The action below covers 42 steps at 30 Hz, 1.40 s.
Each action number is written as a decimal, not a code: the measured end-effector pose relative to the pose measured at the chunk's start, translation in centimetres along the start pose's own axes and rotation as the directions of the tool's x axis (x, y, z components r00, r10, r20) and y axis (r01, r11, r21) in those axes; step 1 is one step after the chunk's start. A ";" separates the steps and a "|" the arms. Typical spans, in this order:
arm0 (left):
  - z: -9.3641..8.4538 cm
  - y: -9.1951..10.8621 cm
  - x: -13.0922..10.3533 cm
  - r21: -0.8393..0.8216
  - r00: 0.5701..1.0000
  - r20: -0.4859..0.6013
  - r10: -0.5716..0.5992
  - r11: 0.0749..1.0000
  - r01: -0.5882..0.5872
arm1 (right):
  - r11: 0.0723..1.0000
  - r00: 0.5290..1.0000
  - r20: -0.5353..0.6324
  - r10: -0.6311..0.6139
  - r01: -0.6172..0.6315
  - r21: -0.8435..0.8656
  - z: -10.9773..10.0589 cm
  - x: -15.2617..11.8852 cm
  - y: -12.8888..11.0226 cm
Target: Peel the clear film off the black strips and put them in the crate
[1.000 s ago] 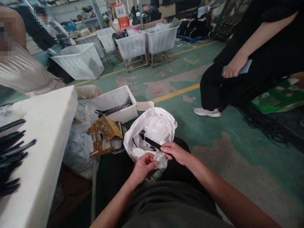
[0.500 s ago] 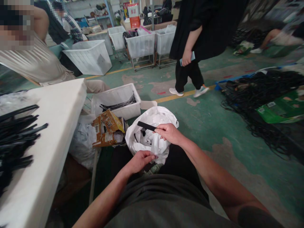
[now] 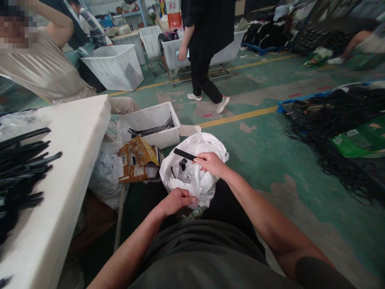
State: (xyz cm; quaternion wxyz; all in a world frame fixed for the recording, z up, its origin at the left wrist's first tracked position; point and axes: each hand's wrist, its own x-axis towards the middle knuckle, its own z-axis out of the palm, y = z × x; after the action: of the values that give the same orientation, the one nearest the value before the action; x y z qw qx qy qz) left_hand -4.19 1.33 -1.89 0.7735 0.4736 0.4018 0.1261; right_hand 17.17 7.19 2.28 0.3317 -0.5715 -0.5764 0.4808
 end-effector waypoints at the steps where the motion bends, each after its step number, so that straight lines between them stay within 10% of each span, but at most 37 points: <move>1: 0.1 -0.1 0.1 -0.082 0.999 -0.048 -0.021 0.996 0.017 | 1.000 1.000 -0.017 0.005 -0.005 -0.005 0.0 0.1 0.1; 8: -0.2 0.3 1.2 -0.681 0.941 -0.288 -0.176 0.729 -0.072 | 0.996 0.996 -0.089 0.011 -0.019 -0.092 -0.7 -4.3 0.2; 16: -0.6 1.6 2.4 -0.861 0.863 -0.359 -0.355 0.483 -0.160 | 0.931 0.990 0.141 -0.030 0.079 -0.356 2.2 -11.6 0.6; 35: 1.9 0.7 0.6 -0.755 0.924 -0.377 -0.066 0.599 -0.266 | 0.843 0.991 -0.063 -0.118 0.066 -0.533 5.1 -9.0 -1.1; 38: 0.2 1.9 -1.2 -0.620 0.846 -0.521 0.115 0.631 -0.467 | 0.877 0.985 0.059 -0.159 0.169 -0.450 5.8 -8.0 -3.2; 42: -4.8 2.5 -5.7 -0.351 0.588 -0.771 0.246 0.606 -0.714 | 0.941 0.966 0.249 -0.074 0.151 -0.304 5.2 -7.9 -5.4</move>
State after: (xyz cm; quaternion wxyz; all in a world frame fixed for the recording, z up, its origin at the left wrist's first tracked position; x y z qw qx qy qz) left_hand -10.95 2.42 1.97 0.6207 0.2043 0.4216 0.6287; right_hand 11.53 -0.81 6.98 0.1915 -0.5231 -0.7137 0.4247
